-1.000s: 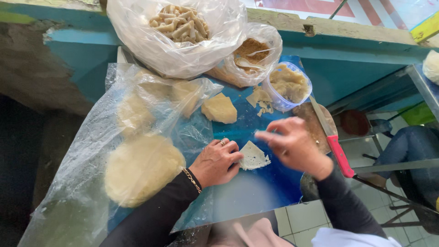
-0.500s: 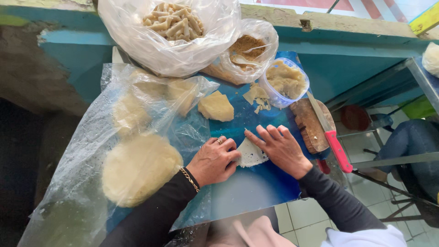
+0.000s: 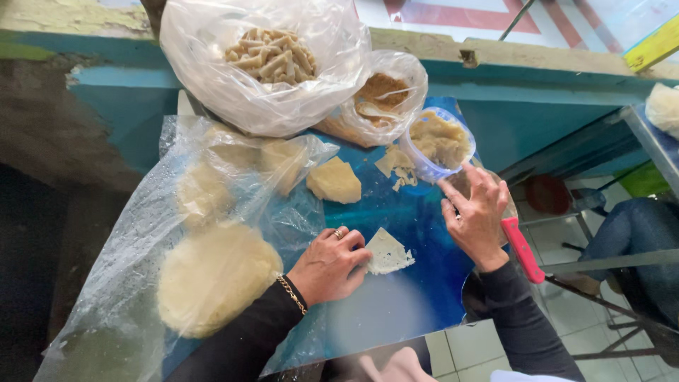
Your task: The person pinches off pieces of dough, flattens them into small rounds on a blue work surface, spoons brown sugar filling from a plastic bag onto the dough, and folds and pinches the dough closed around the filling, repeating the process for successive pastries.
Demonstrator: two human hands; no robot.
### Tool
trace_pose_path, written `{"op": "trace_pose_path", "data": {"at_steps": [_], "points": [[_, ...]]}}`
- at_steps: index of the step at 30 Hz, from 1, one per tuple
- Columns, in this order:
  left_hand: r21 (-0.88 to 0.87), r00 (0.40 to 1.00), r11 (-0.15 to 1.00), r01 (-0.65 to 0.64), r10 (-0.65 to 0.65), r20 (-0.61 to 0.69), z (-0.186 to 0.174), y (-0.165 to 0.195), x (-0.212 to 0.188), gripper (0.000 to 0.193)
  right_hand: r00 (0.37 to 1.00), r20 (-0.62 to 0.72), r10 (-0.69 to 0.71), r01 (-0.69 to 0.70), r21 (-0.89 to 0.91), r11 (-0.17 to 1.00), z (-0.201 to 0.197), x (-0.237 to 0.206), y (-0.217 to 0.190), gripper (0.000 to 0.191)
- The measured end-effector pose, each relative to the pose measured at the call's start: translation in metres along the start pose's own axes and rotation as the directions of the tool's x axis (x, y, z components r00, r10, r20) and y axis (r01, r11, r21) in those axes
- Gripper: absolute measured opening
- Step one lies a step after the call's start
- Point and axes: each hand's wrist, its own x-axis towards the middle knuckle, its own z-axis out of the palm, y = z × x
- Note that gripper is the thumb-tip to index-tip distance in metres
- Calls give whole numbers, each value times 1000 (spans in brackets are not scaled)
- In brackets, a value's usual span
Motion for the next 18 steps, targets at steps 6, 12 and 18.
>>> {"op": "trace_pose_path", "data": {"at_steps": [6,12,18], "points": [[11,1000,1000,-5,5,7,-2,3,-4,12,755,563,336,-558,821,-123,17,-7,31,51],[-5,1000,1000,9,-9,26,-6,5,-5,13,682,722,116,-414,512,-752,31,-22,38,58],[-15,1000,1000,21,-20,24,-5,5,-6,14,709,684,171,-466,637,-613,13,-27,34,57]]}}
